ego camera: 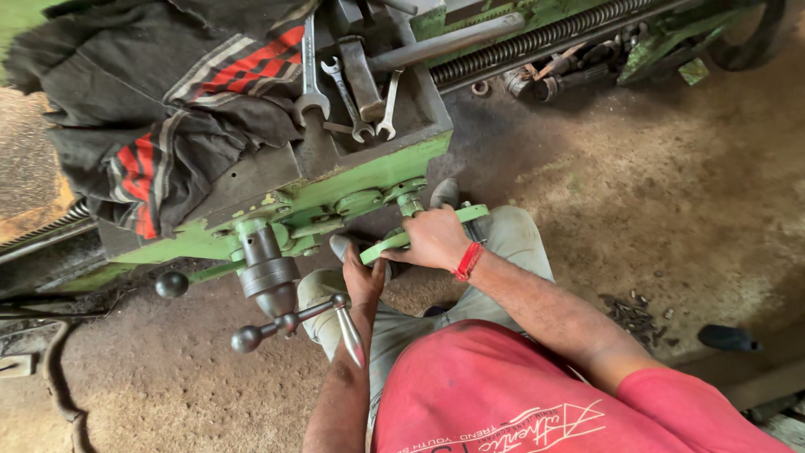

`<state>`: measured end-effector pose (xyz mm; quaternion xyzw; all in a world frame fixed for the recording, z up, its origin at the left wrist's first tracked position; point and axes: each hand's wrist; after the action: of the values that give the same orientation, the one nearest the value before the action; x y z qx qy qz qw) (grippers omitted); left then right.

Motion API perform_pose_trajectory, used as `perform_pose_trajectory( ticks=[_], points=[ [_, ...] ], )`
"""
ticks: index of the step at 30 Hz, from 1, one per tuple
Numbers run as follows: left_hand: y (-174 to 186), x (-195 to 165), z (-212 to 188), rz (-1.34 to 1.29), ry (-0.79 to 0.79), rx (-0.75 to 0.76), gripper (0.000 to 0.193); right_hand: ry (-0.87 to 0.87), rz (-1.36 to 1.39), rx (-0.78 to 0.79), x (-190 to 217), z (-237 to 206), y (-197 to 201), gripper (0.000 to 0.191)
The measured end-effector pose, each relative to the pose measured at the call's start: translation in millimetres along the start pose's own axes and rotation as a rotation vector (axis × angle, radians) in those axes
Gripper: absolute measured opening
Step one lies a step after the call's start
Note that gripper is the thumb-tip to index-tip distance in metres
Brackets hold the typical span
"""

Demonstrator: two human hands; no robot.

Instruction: The person operates a green metal lathe, turning a handwheel to adjust the carriage while the chuck rotates. The person maintains a seated position and uses both hands to control the machine's movement.

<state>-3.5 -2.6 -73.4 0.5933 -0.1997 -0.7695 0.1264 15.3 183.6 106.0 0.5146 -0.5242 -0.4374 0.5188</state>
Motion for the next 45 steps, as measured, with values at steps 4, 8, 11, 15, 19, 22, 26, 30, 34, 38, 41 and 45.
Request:
perform_pose_trajectory(
  ticks=[4,8,11,15,19,22,26,30,34,38,41,45],
  points=[
    [-5.8,-0.1,2.7,0.061,-0.133,-0.060,0.082,-0.007,-0.016,0.002,-3.8,8.6,-8.0,0.069],
    [-7.8,-22.5,6.4,0.017,-0.135,-0.037,0.061,0.012,-0.050,-0.033,-14.2,15.0,-14.3,0.070],
    [-10.0,-46.6,14.2,-0.004,-0.222,-0.034,0.051,-0.019,-0.065,0.026,-24.9,20.5,-15.9,0.069],
    [-24.3,-59.6,31.2,0.095,-0.237,0.032,0.051,-0.038,-0.067,0.060,-37.5,28.9,-18.9,0.067],
    [-44.2,-50.7,48.7,0.095,-0.326,0.038,0.046,-0.031,-0.088,0.030,-46.7,34.3,-24.2,0.069],
    [-55.4,-41.9,56.7,0.045,-0.292,0.064,0.039,-0.036,-0.099,0.029,-52.0,39.2,-28.3,0.072],
    [-65.2,-37.7,62.0,0.065,-0.265,0.038,0.029,-0.024,-0.064,-0.001,-57.5,45.4,-31.8,0.074],
    [-68.8,-35.9,69.0,0.053,-0.297,0.017,0.023,0.003,-0.084,-0.024,-64.1,48.9,-31.6,0.077],
    [-72.3,-35.7,75.3,0.085,-0.340,0.043,0.028,0.025,-0.001,-0.068,-77.6,47.6,-29.5,0.073],
    [-75.9,-35.0,77.6,0.093,-0.334,0.054,0.039,-0.030,0.072,-0.023,-99.3,45.7,-27.8,0.069],
    [-77.9,-34.2,78.4,0.092,-0.350,0.047,0.043,-0.044,0.155,-0.030,-120.9,43.9,-25.5,0.065],
    [-80.6,-34.0,80.2,0.077,-0.342,0.051,0.042,0.083,0.363,-0.081,-143.5,42.0,-23.8,0.050]
  ],
)
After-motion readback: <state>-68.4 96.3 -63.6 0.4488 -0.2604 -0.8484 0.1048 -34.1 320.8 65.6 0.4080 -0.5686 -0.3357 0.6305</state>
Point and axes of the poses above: each hand's wrist, its own z-axis towards the middle knuckle, its own y-axis out of the back of the hand, x = y × z, and after that the axes turned 8 degrees about -z, right-handed
